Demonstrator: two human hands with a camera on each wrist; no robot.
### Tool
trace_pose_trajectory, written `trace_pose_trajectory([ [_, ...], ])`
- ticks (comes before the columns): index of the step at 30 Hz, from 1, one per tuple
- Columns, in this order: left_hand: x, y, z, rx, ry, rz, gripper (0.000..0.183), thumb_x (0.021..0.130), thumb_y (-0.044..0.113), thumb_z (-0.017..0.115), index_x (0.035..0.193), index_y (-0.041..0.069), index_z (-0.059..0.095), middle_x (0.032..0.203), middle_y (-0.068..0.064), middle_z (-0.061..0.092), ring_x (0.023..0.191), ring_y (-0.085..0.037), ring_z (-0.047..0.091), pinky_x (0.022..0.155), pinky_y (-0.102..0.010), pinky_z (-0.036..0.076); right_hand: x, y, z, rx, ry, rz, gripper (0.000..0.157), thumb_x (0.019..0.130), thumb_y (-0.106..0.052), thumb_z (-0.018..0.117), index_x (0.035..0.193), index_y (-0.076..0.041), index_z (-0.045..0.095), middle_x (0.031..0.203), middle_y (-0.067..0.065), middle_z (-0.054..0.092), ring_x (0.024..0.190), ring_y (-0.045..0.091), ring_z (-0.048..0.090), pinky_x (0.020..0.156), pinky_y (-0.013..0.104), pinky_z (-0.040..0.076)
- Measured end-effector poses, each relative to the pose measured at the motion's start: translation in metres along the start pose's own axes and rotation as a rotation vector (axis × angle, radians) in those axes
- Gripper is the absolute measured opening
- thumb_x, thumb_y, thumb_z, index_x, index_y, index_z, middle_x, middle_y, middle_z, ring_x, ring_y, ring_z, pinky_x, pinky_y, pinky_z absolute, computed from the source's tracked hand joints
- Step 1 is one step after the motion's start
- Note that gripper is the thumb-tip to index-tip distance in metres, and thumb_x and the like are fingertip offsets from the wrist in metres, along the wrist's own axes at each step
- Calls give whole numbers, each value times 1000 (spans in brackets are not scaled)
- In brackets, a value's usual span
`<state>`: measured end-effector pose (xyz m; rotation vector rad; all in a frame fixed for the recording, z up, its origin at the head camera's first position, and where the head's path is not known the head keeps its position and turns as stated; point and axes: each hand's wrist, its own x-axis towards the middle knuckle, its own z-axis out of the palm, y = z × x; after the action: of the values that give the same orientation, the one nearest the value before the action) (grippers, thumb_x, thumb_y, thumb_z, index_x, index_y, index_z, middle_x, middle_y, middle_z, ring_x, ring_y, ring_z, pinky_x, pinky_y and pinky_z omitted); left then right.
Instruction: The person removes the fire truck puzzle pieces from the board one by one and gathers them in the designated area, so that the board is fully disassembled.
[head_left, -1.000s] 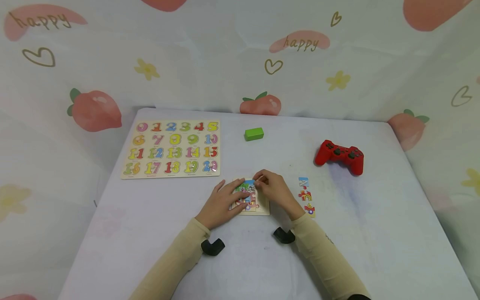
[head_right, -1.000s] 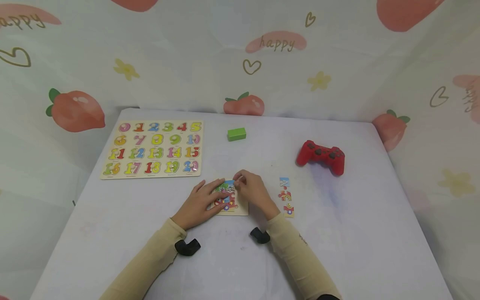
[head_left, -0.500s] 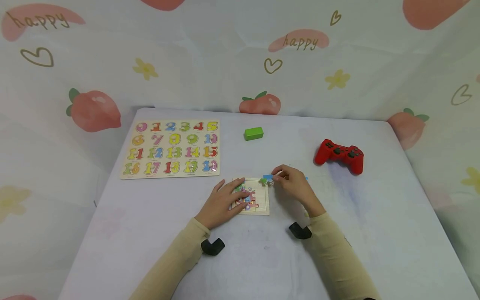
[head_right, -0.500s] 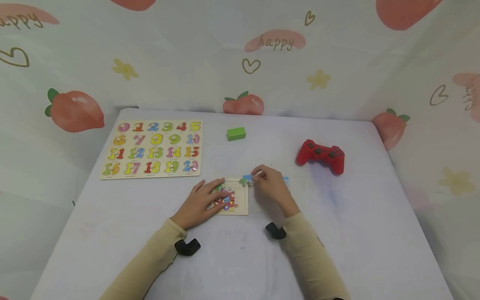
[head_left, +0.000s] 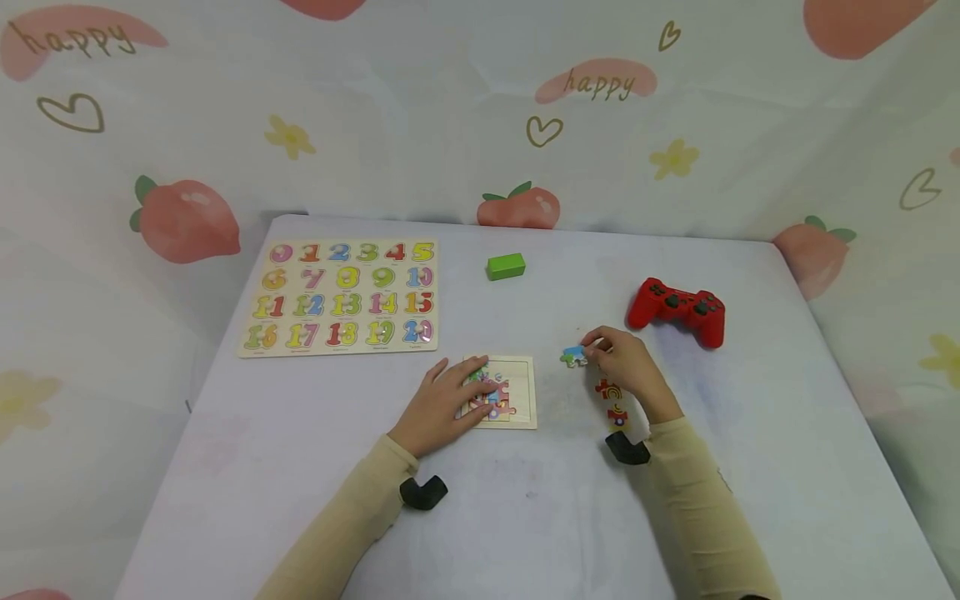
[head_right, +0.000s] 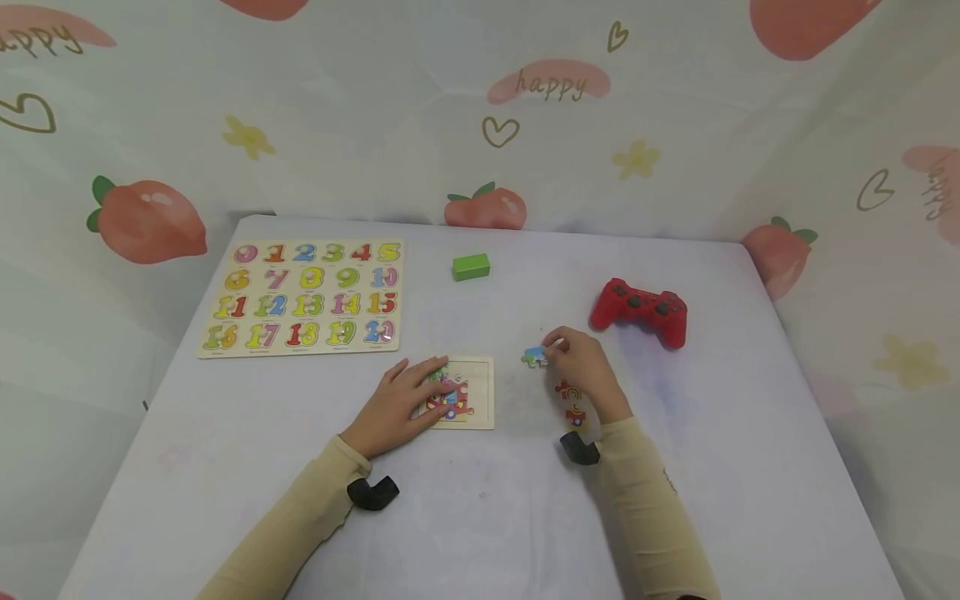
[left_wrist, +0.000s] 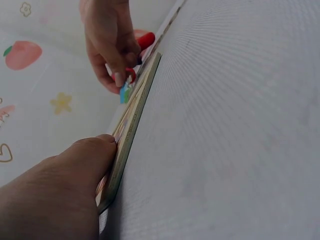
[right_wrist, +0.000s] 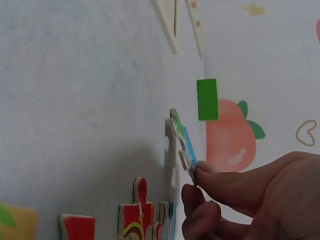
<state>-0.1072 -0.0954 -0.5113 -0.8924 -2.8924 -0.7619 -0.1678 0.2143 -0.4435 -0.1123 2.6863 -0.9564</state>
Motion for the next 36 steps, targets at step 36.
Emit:
trace_pose_trajectory([
  [36, -1, 1, -2, 29, 2, -3, 51, 92, 48, 57, 136, 23, 53, 151, 5, 38, 142, -12, 30, 119, -44, 15, -8, -12, 8, -131, -17, -160, 31, 88, -17, 68, 116, -7, 60, 88, 11, 52, 71, 21, 48, 60, 29, 40],
])
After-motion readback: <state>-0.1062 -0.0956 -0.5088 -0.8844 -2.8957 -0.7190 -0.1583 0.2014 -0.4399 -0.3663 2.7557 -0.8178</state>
